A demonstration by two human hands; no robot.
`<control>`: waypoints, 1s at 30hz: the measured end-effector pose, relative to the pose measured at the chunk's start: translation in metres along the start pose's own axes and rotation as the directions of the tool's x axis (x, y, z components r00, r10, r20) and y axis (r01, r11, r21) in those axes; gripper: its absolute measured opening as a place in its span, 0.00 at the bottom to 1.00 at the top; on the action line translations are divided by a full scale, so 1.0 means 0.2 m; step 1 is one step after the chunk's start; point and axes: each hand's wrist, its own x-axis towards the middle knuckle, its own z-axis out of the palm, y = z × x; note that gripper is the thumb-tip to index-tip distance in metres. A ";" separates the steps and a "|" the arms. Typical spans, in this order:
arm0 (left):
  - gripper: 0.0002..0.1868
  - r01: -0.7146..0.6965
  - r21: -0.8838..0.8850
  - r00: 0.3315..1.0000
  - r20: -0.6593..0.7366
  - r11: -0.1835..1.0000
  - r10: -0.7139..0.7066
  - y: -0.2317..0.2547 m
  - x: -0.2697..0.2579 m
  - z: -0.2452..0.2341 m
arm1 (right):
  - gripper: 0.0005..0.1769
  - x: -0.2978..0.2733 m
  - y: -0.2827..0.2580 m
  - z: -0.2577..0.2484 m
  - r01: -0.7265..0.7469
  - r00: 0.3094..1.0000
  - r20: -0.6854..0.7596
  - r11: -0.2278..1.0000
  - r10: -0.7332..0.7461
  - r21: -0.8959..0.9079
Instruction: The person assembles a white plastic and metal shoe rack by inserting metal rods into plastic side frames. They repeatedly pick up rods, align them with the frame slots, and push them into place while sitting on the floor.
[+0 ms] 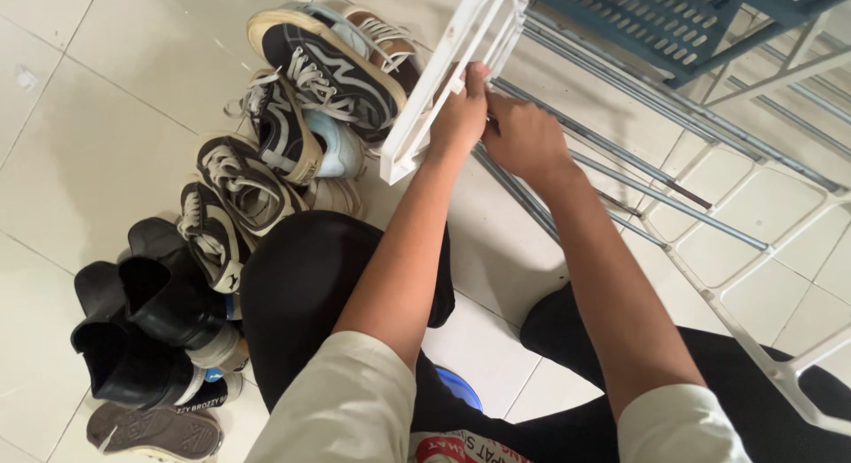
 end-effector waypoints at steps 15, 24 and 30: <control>0.15 -0.214 0.255 0.976 0.100 0.943 0.194 -0.02 -0.10 -0.07 | 0.24 -0.74 0.42 -0.19 -0.234 0.851 -0.523 0.923 0.043 -0.305; 0.12 -0.017 0.440 0.999 -0.035 0.898 0.037 0.05 -0.11 -0.12 | 0.32 -1.16 0.60 -0.08 -0.611 0.447 -0.818 0.792 0.361 0.015; 0.11 -0.071 0.469 0.992 -0.059 0.880 0.112 0.18 -0.17 -0.14 | 0.33 -1.19 0.72 -0.06 -0.585 0.346 -0.754 0.757 0.558 0.292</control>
